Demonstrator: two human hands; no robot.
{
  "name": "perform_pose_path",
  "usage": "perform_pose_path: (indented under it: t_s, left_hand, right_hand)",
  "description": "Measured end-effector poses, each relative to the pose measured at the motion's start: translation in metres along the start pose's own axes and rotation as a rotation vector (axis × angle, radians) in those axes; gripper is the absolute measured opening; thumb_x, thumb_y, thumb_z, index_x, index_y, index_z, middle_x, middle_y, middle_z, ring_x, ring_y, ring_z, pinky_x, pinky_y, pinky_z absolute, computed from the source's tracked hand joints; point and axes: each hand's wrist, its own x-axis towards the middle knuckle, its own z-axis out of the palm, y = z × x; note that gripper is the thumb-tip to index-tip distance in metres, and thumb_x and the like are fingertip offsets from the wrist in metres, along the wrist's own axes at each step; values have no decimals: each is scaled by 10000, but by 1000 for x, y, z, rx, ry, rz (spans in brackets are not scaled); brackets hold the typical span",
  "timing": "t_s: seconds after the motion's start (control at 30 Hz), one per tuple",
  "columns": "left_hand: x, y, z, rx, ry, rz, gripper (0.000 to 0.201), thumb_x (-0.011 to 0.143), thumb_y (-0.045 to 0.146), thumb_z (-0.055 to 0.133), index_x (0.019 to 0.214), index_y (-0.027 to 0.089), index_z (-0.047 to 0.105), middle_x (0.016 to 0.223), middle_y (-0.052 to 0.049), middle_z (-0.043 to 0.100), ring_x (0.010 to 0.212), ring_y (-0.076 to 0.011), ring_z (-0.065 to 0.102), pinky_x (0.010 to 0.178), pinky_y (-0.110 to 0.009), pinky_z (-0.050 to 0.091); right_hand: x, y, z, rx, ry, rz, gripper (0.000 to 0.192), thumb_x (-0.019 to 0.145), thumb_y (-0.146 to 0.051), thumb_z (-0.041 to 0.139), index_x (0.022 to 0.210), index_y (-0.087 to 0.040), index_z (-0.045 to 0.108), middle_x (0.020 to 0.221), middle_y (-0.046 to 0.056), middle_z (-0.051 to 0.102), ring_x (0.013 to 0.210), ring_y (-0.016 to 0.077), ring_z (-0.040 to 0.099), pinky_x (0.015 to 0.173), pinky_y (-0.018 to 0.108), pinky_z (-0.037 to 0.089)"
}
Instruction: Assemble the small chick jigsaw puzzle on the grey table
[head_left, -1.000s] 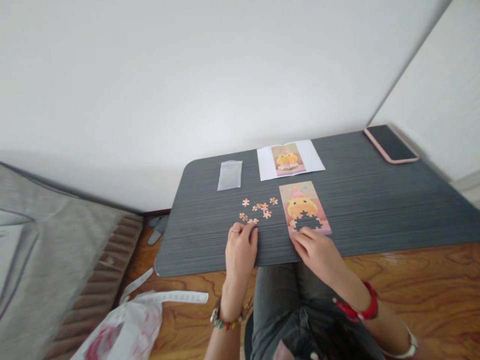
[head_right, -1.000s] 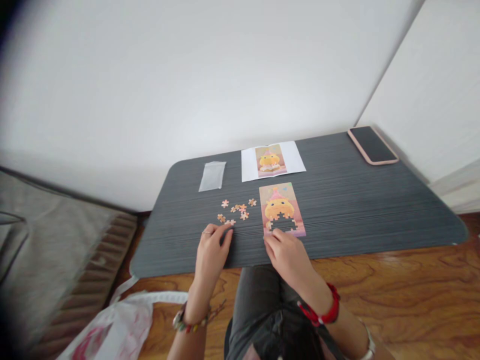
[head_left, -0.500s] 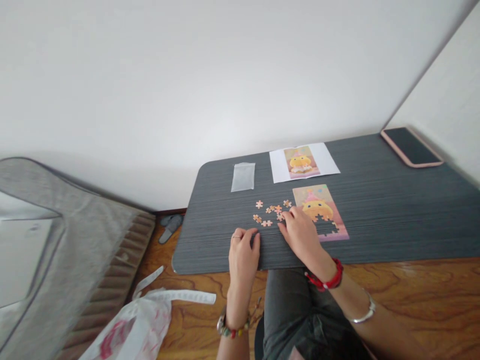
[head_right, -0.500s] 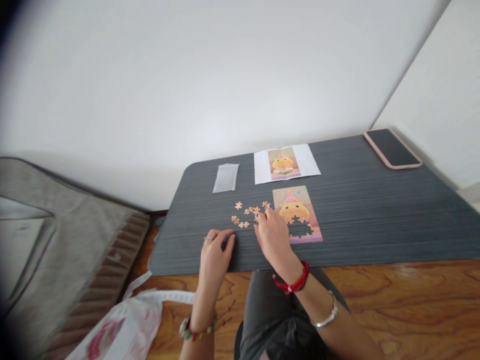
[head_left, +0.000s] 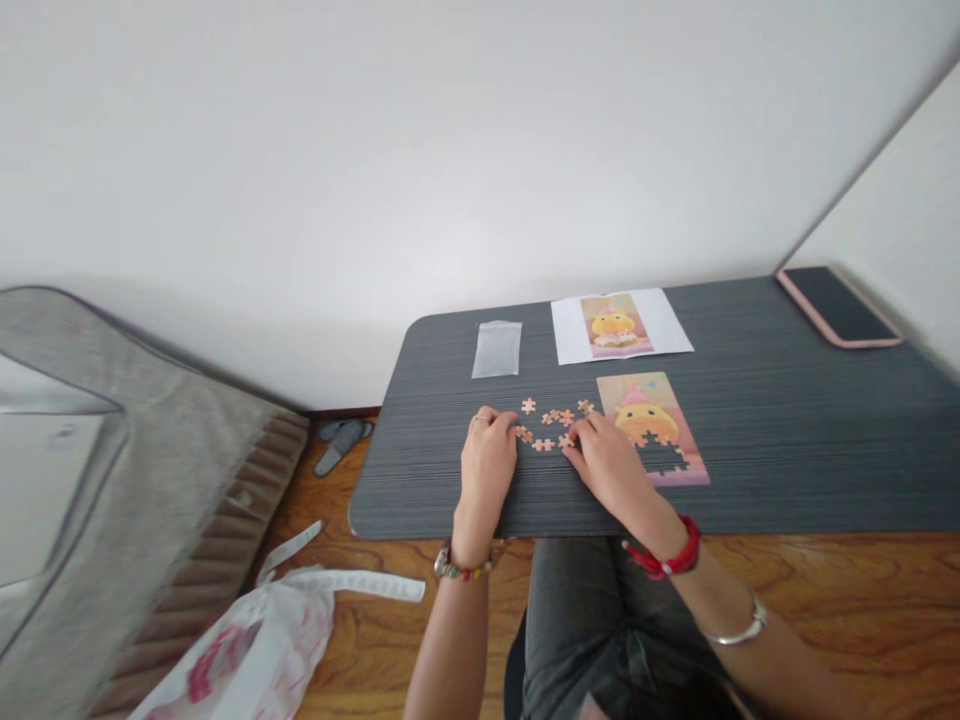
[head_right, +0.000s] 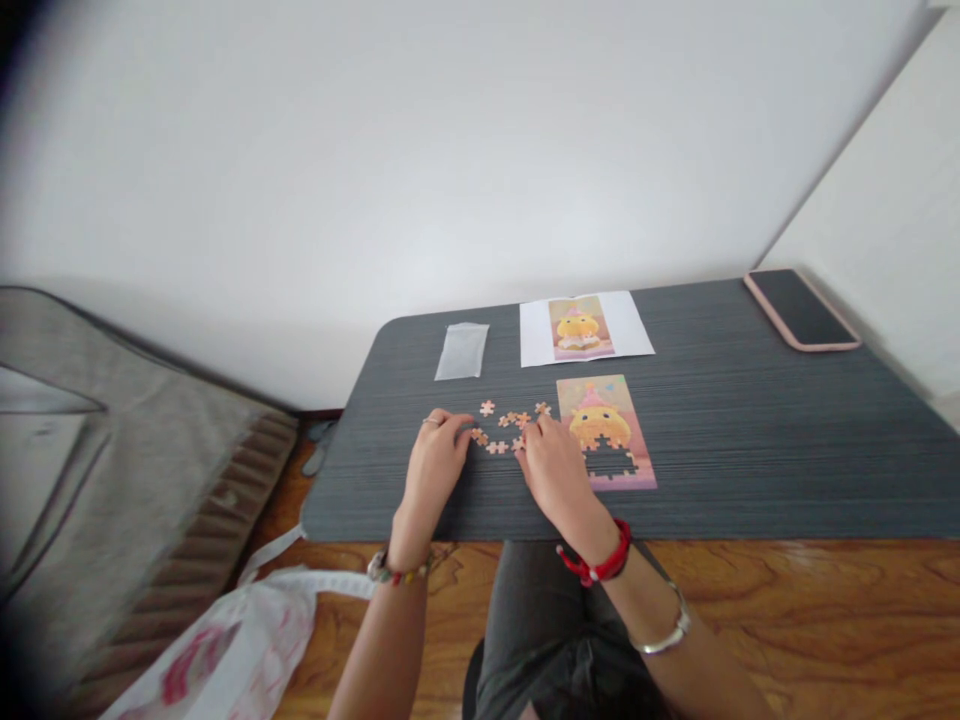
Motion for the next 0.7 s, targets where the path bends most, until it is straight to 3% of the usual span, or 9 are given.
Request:
perform_pose_path:
  t_s: [0.3, 0.6, 0.7]
  left_hand:
    - [-17, 7, 4, -84, -77, 80, 189, 834, 138, 505, 926, 194, 660, 874, -47, 543, 825, -166, 537, 806, -320, 474]
    - [-16, 12, 5, -97, -105, 80, 135, 825, 157, 541, 841, 198, 668, 854, -39, 531, 841, -165, 535, 790, -316, 481]
    - [-17, 12, 5, -105, -102, 77, 131, 827, 157, 540, 835, 199, 663, 854, -37, 529, 838, -163, 535, 789, -311, 482]
  right_hand:
    - [-3, 1, -1, 119, 12, -42, 67, 813, -156, 513, 864, -161, 557, 879, 86, 563, 838, 216, 543, 722, 335, 429]
    - [-4, -1, -1, 51, -18, -11, 188, 829, -201, 509, 997, -154, 579, 922, 100, 568, 868, 223, 549, 728, 337, 429]
    - [-5, -1, 0, 25, 3, 21, 149, 838, -248, 511, 922, -157, 593, 898, 99, 568, 848, 226, 553, 711, 340, 428]
